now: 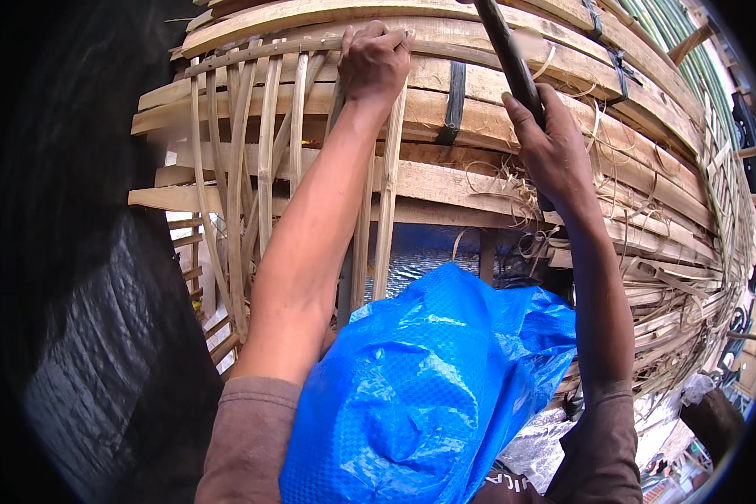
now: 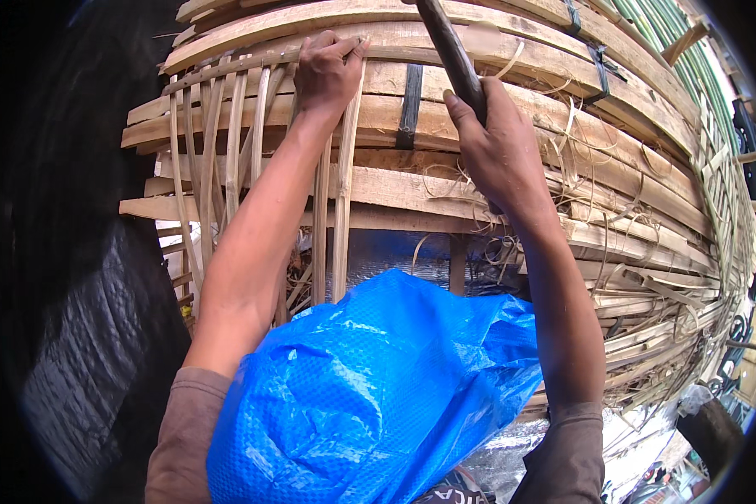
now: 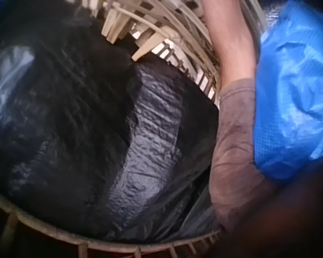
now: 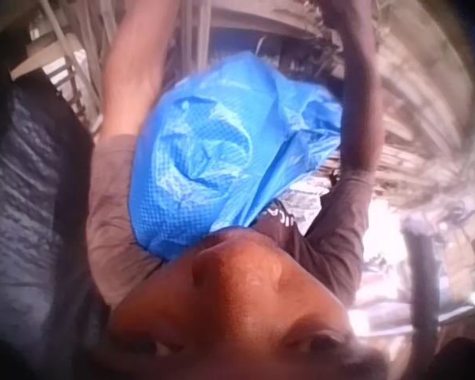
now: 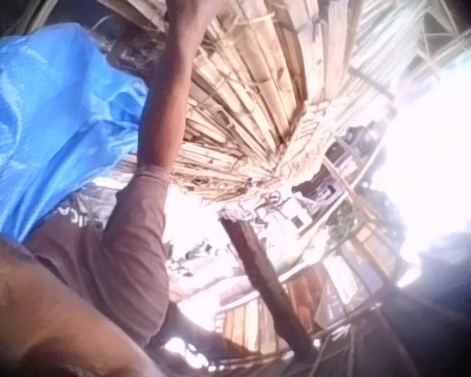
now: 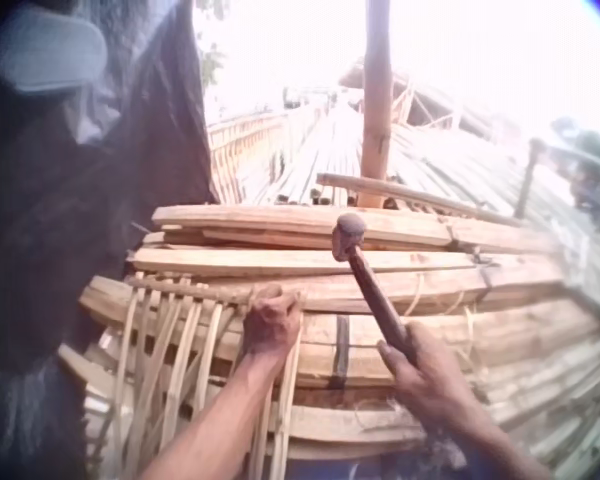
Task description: The person nails thin wooden strips onto a large bundle of lumber using a hammer. They align each strip across the bundle and drive nails through them into the wood beneath to secure the structure.
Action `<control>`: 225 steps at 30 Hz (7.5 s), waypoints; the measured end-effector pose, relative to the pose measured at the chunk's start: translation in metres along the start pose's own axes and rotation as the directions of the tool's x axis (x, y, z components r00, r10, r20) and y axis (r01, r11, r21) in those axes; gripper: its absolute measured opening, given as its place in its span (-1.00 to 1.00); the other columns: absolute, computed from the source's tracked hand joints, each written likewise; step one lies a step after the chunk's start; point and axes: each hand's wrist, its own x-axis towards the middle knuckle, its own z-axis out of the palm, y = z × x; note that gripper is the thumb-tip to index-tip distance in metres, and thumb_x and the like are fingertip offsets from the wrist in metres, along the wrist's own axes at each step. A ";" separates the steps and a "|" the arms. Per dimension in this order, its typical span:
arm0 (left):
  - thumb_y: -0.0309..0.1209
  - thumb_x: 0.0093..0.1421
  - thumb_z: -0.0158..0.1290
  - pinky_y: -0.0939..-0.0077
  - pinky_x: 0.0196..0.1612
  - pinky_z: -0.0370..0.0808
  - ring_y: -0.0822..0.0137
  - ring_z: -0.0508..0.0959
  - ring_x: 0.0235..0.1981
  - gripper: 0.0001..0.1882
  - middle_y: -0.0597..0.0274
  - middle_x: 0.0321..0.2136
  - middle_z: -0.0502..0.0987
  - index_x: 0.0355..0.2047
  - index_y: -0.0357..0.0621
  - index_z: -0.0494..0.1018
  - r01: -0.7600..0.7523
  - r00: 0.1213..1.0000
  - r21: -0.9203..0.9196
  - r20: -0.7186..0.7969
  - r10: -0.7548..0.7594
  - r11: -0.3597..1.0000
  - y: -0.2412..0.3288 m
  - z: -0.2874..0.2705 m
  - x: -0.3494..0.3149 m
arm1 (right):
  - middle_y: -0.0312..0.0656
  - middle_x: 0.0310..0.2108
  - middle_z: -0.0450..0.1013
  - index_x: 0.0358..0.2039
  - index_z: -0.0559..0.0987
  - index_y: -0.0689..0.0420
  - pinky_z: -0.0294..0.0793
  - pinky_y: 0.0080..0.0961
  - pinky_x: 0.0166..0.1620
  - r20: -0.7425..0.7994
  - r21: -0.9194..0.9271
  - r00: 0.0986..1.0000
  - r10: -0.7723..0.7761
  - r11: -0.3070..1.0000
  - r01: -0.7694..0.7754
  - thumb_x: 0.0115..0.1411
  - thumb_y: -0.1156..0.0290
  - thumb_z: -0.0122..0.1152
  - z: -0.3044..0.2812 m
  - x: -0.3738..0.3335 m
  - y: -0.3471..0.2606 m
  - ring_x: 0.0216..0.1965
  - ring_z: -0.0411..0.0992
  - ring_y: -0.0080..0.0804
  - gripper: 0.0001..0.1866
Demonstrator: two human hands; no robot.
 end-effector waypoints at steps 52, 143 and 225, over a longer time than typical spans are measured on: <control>0.28 0.24 -0.14 -0.14 0.34 0.18 -0.01 0.13 0.37 -0.26 0.30 0.38 0.10 0.33 0.24 0.19 -0.133 0.664 0.355 0.725 -0.183 0.925 0.007 -0.058 0.013 | -0.22 -0.51 0.43 0.03 0.44 0.27 0.36 -0.49 -0.40 0.079 0.272 0.997 0.003 0.962 -0.025 0.29 0.19 0.21 0.006 -0.016 0.025 -0.48 0.37 -0.54 -0.55; 0.50 0.09 -0.29 -0.35 0.38 -0.22 0.26 -0.16 0.46 -0.01 0.60 0.44 -0.19 0.43 0.43 -0.22 -0.141 0.519 0.463 0.787 -0.333 0.875 0.004 -0.053 0.024 | 0.16 -0.45 0.51 0.09 0.41 0.14 0.39 -0.11 -0.31 0.023 -0.024 0.975 -0.221 0.975 0.222 0.39 0.18 -0.04 0.020 -0.002 -0.037 -0.41 0.53 0.01 -0.62; 0.50 0.03 -0.13 -0.42 0.35 -0.22 0.16 -0.14 0.46 0.07 0.47 0.45 -0.12 0.43 0.27 -0.10 -0.044 0.676 0.374 0.694 -0.248 0.927 -0.003 -0.046 0.005 | 0.10 -0.37 0.54 0.09 0.44 0.17 0.44 -0.12 -0.24 0.079 -0.051 0.991 -0.104 0.993 0.109 0.36 0.16 0.00 0.018 -0.004 -0.062 -0.32 0.56 -0.02 -0.58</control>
